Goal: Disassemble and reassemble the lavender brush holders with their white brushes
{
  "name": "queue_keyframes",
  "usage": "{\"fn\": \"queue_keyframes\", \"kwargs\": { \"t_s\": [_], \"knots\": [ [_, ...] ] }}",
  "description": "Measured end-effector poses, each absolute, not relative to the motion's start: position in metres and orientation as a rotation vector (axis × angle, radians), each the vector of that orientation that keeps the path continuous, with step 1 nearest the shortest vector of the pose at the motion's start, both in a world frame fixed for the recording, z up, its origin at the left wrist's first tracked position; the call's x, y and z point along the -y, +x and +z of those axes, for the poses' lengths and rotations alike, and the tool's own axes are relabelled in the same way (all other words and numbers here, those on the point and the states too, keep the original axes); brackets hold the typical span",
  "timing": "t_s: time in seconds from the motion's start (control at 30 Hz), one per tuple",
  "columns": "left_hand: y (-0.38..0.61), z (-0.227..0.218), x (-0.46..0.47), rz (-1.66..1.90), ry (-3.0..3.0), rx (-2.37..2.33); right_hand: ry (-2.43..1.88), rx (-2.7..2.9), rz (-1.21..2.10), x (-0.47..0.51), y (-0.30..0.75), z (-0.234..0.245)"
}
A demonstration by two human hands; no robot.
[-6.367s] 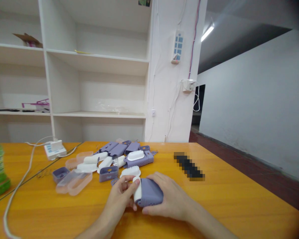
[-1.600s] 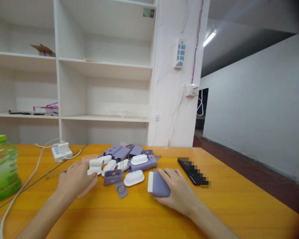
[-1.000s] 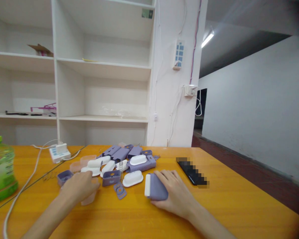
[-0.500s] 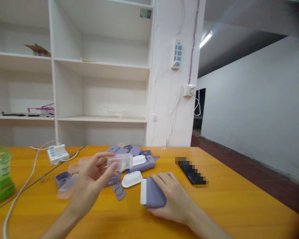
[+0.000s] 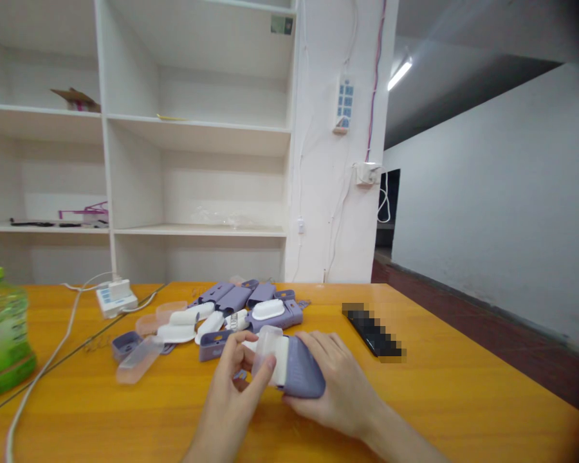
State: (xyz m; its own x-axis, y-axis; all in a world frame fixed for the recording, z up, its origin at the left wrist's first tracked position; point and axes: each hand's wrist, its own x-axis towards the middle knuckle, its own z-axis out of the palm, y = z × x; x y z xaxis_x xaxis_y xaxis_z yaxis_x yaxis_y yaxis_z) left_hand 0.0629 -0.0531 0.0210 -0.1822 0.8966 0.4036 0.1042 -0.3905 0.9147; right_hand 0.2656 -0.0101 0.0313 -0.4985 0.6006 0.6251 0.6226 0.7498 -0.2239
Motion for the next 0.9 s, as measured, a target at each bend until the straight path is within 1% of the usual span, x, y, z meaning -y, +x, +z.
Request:
{"fn": "queue_keyframes", "kwargs": {
  "t_s": [0.13, 0.4, 0.57, 0.9],
  "knots": [
    [0.06, 0.021, 0.053, 1.562, 1.522, -1.203, -0.895, 2.249, -0.03, 0.013, 0.265, 0.032],
    [0.066, 0.004, 0.049, 1.428, 1.437, -1.114, -0.867, 2.297, -0.055, 0.013, 0.266, 0.029],
    [0.065, -0.004, 0.046, 1.426, 1.393, -1.084, -0.835, 2.338, -0.113, 0.012, 0.267, 0.025],
    [0.066, -0.004, 0.05, 1.431, 1.367, -1.041, -0.758, 2.341, -0.171, 0.015, 0.265, 0.023]
  ]
}}
